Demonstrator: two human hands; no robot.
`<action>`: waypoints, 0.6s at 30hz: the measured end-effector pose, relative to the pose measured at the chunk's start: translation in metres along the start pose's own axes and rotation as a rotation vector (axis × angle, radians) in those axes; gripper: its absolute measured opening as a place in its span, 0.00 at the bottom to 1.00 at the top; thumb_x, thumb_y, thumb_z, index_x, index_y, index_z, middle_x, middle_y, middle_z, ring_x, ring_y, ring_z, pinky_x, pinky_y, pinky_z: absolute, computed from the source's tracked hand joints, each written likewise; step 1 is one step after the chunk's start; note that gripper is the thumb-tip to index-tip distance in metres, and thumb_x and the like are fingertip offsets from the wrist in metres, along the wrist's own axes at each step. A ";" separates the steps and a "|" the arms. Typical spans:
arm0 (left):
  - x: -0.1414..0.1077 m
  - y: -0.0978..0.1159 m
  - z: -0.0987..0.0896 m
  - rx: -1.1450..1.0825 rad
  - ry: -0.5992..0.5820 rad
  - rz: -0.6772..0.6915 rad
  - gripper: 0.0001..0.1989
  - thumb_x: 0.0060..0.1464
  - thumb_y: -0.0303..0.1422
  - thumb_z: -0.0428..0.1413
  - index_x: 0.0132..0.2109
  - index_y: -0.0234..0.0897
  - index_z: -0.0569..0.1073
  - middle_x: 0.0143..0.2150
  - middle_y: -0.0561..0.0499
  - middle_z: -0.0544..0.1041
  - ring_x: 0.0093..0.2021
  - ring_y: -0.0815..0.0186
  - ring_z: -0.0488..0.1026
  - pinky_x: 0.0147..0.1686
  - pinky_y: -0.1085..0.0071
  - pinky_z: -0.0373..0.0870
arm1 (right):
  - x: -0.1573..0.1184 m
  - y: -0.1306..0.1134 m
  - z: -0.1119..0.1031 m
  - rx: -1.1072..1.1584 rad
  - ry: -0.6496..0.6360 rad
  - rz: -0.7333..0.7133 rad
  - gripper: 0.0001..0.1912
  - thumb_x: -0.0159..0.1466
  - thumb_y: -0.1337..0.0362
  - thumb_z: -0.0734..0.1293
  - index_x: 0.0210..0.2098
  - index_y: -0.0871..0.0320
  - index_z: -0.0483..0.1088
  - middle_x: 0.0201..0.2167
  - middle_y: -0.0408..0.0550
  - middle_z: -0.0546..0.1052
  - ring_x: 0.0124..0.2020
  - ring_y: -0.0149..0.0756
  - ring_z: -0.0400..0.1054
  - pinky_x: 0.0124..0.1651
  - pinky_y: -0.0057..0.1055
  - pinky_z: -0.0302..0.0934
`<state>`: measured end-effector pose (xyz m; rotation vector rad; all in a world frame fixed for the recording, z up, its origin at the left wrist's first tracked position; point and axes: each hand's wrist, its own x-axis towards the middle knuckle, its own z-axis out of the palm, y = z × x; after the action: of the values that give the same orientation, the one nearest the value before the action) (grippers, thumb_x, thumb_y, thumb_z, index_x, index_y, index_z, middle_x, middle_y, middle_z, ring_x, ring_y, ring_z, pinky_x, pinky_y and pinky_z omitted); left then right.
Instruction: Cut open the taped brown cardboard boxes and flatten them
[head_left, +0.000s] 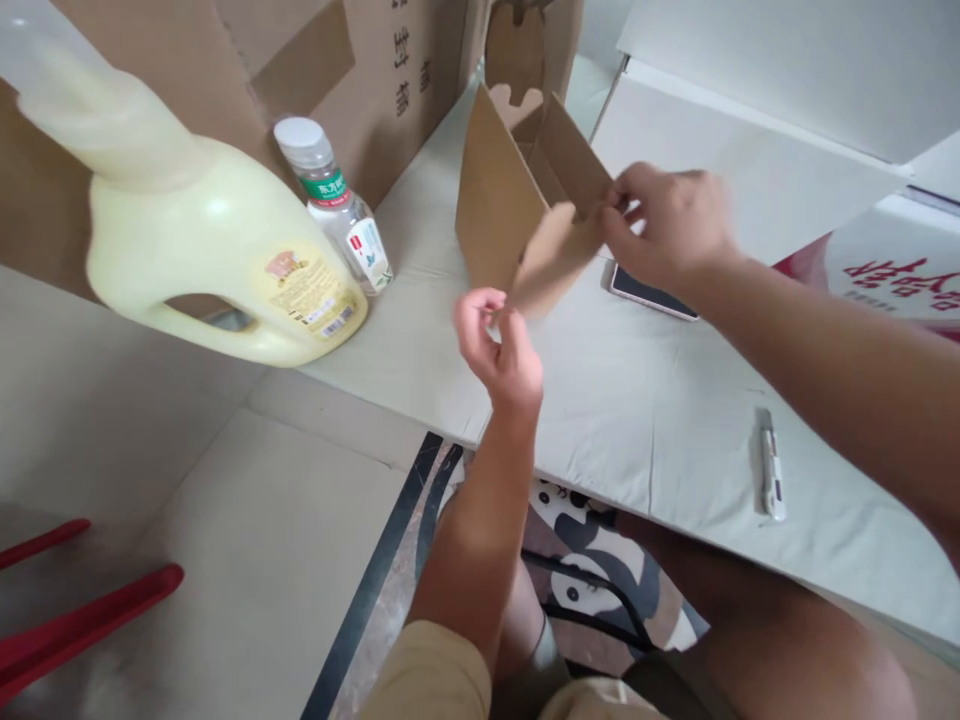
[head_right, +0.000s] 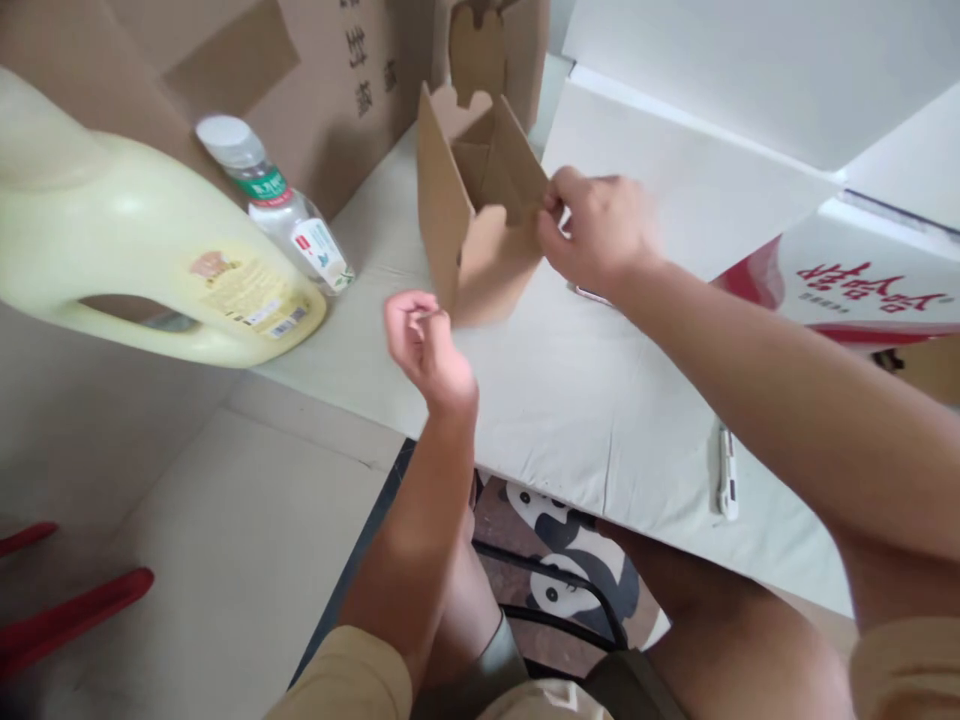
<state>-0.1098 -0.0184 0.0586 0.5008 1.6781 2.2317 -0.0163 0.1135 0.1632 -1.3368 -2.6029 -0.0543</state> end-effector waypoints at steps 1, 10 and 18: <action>0.001 0.001 -0.002 0.012 0.038 0.023 0.05 0.60 0.27 0.49 0.42 0.43 0.65 0.46 0.50 0.72 0.56 0.63 0.69 0.59 0.66 0.65 | -0.024 0.013 -0.005 0.027 0.031 -0.020 0.15 0.69 0.60 0.62 0.50 0.57 0.75 0.47 0.55 0.83 0.49 0.42 0.78 0.57 0.38 0.67; -0.024 -0.007 0.015 -0.186 -0.704 0.001 0.20 0.68 0.50 0.46 0.48 0.42 0.76 0.54 0.46 0.80 0.60 0.58 0.75 0.62 0.61 0.69 | -0.227 0.100 0.001 0.223 0.517 0.237 0.16 0.62 0.42 0.62 0.31 0.45 0.66 0.29 0.55 0.79 0.32 0.50 0.77 0.36 0.49 0.71; -0.058 0.000 0.038 -0.218 -0.913 0.099 0.28 0.63 0.59 0.50 0.51 0.43 0.80 0.59 0.44 0.80 0.63 0.52 0.75 0.63 0.56 0.70 | -0.251 0.115 0.044 0.828 0.622 0.448 0.25 0.55 0.37 0.71 0.46 0.37 0.63 0.38 0.45 0.71 0.28 0.40 0.67 0.30 0.42 0.63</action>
<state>-0.0405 -0.0113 0.0630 1.3050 0.9319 1.7531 0.2102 -0.0142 0.0609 -1.2489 -1.4928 0.5251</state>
